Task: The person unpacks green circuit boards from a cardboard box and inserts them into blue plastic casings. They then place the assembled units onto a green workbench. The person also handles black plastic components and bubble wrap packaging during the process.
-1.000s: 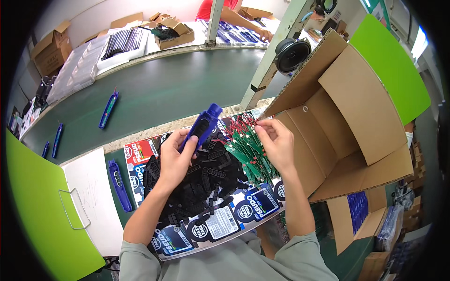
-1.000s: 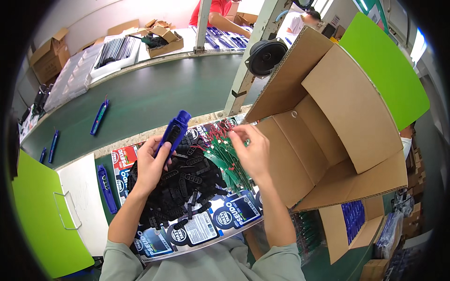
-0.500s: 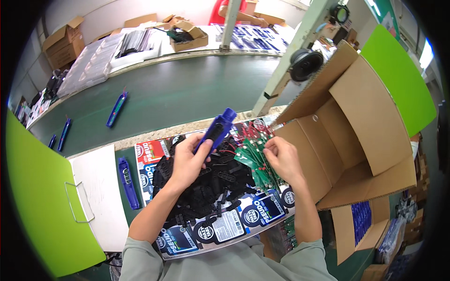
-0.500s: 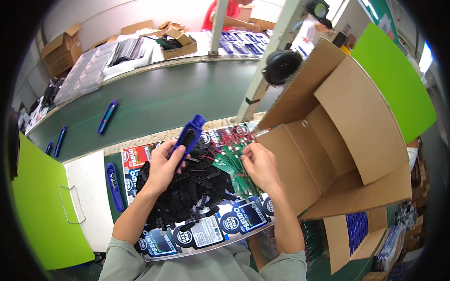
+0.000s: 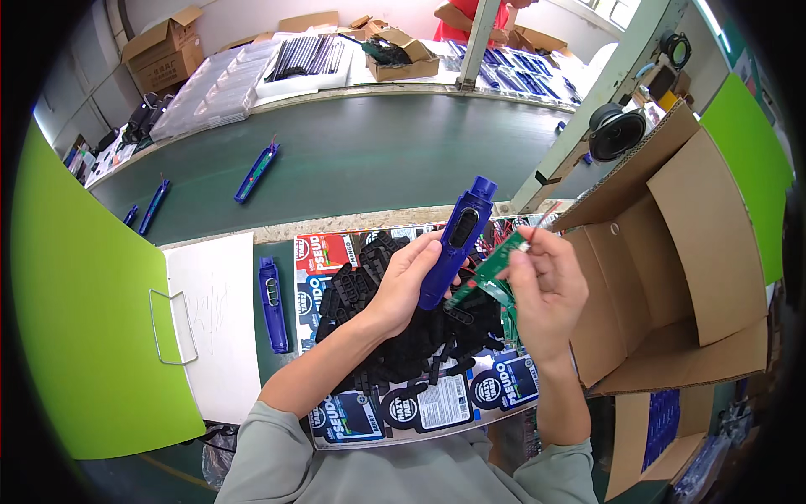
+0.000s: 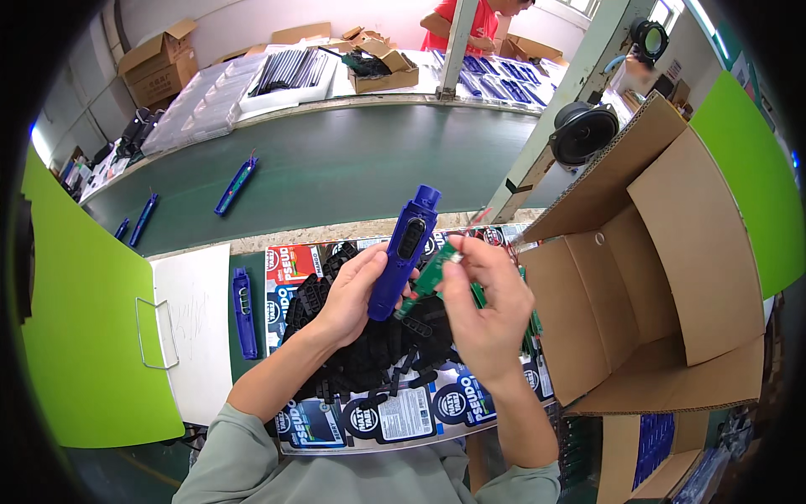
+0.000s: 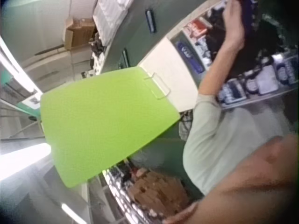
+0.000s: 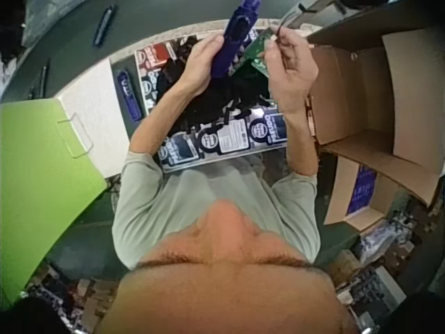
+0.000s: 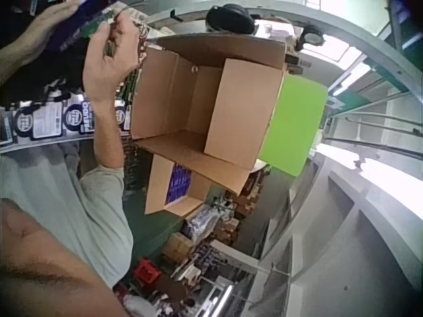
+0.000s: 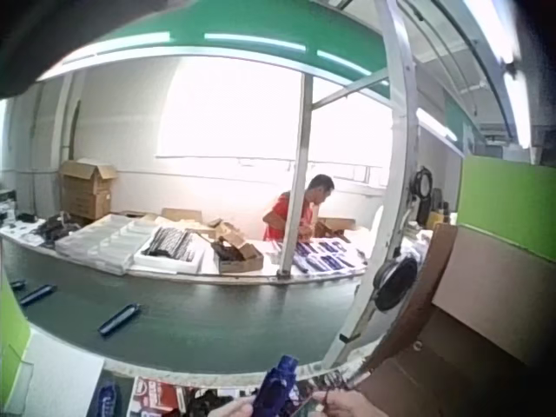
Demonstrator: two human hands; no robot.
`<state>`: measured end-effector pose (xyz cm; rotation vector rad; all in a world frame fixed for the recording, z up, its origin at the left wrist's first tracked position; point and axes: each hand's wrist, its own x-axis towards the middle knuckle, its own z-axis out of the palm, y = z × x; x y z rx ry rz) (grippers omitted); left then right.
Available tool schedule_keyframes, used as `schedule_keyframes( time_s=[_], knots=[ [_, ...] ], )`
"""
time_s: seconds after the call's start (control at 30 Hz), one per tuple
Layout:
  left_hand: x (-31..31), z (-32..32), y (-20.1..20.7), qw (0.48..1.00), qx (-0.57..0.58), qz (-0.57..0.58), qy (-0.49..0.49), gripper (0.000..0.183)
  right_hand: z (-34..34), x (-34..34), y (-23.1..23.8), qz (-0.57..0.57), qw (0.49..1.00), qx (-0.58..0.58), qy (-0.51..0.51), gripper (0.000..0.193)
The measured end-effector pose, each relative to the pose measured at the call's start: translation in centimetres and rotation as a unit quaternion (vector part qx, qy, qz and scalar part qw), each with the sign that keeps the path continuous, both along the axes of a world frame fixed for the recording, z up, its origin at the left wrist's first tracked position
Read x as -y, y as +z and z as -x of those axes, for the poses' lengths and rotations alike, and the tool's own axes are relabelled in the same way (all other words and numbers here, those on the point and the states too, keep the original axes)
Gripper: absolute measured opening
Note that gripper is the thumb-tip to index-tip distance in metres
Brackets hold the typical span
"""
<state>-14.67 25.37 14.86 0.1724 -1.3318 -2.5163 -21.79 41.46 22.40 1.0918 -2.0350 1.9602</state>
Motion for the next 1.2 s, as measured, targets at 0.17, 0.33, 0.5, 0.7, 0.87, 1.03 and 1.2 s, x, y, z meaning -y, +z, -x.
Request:
schedule_keyframes(
  time_s=[0.17,0.33,0.5,0.7,0.87,1.03,1.2],
  knots=[
    [0.0,-0.2,-0.4,0.999,0.005,0.022,-0.030,0.042,0.5,1.4,-1.6,-0.007,0.998,-0.055,0.004,0.024],
    [0.0,-0.3,-0.1,0.999,0.003,0.034,-0.033,0.044,0.5,1.4,-1.8,-0.029,0.999,-0.036,0.010,0.023],
    [0.0,-0.4,-0.1,0.998,0.006,0.043,-0.035,0.044,0.3,1.6,-1.9,-0.027,0.999,-0.018,0.018,0.022],
    [-0.3,-0.5,0.0,0.997,0.004,0.065,-0.038,0.045,0.9,1.5,-1.5,-0.057,0.998,0.021,0.021,0.022],
    [-0.6,-0.5,-0.2,0.994,-0.012,0.107,-0.032,0.044,0.6,2.2,-1.2,-0.120,0.965,-0.193,-0.127,0.029],
    [-1.2,-0.7,-0.3,0.987,-0.014,0.163,-0.009,0.042,1.2,2.8,-3.2,-0.070,0.974,-0.151,-0.152,0.043],
    [-1.6,-0.7,-0.5,0.985,-0.007,0.173,0.012,0.038,0.7,3.0,-2.7,-0.032,0.995,0.006,-0.092,0.051]
  ],
)
